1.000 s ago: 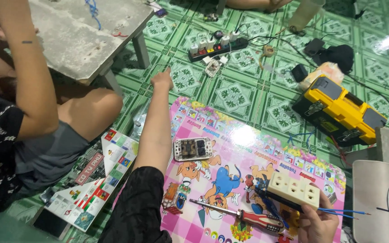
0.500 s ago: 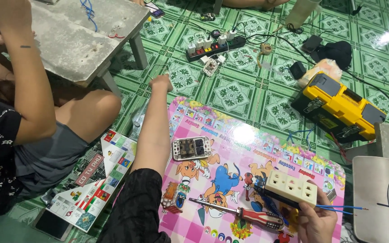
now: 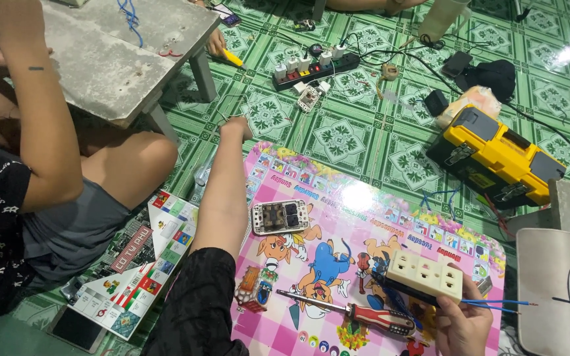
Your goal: The person is repairing a power strip by using a screwdriver to open the casing and then manipulating the internal wiring and components.
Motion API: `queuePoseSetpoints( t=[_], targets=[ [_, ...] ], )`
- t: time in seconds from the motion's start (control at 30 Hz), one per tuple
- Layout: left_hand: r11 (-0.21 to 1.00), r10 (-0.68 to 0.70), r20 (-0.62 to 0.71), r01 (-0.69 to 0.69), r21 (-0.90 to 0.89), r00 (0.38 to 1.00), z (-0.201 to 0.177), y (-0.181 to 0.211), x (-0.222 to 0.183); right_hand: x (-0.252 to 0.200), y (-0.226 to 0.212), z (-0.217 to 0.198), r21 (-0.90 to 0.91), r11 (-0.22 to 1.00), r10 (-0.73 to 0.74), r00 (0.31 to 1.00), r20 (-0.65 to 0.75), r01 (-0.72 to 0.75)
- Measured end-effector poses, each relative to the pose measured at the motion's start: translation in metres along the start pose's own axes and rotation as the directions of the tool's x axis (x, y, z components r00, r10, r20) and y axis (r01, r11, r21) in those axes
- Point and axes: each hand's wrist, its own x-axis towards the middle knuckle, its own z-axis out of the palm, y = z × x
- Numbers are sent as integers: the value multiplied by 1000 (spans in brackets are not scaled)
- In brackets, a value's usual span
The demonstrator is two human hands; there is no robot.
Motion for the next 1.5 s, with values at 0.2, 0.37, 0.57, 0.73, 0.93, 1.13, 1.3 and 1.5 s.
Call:
queuePoseSetpoints(
  t=[0.2, 0.37, 0.57, 0.73, 0.93, 1.13, 1.3, 1.5],
  targets=[
    [998, -12, 147, 22, -65, 989, -10, -29, -14, 1, 3, -4, 0, 1000, -15, 1000, -12, 15],
    [952, -48, 182, 100, -290, 982, -40, -56, -80, 6, 8, -12, -12, 1000, 1, 1000, -21, -2],
    [939, -82, -26, 68, -337, 996, 14, -110, -52, 9, 14, -8, -55, 998, -19, 999, -39, 17],
    [996, -58, 20, 59, -63, 998, 50, -115, -36, 12, 21, -16, -32, 999, -44, 999, 1, 44],
    [993, -80, -39, 83, 88, 996, 48, -99, -38, 9, 11, -12, -82, 994, -72, 997, 10, 72],
    [987, -46, -3, 46, 157, 999, 49, -91, -40, 4, -5, 2, -98, 995, -16, 1000, -25, 13],
    [984, -34, -6, 35, 174, 999, 48, -86, -48, 0, -9, 7, -31, 1000, -6, 999, -31, 5],
    [978, -17, 16, 14, 208, 1000, 51, -86, -41, 2, -6, 3, -76, 997, -30, 999, -20, 28]
  ],
)
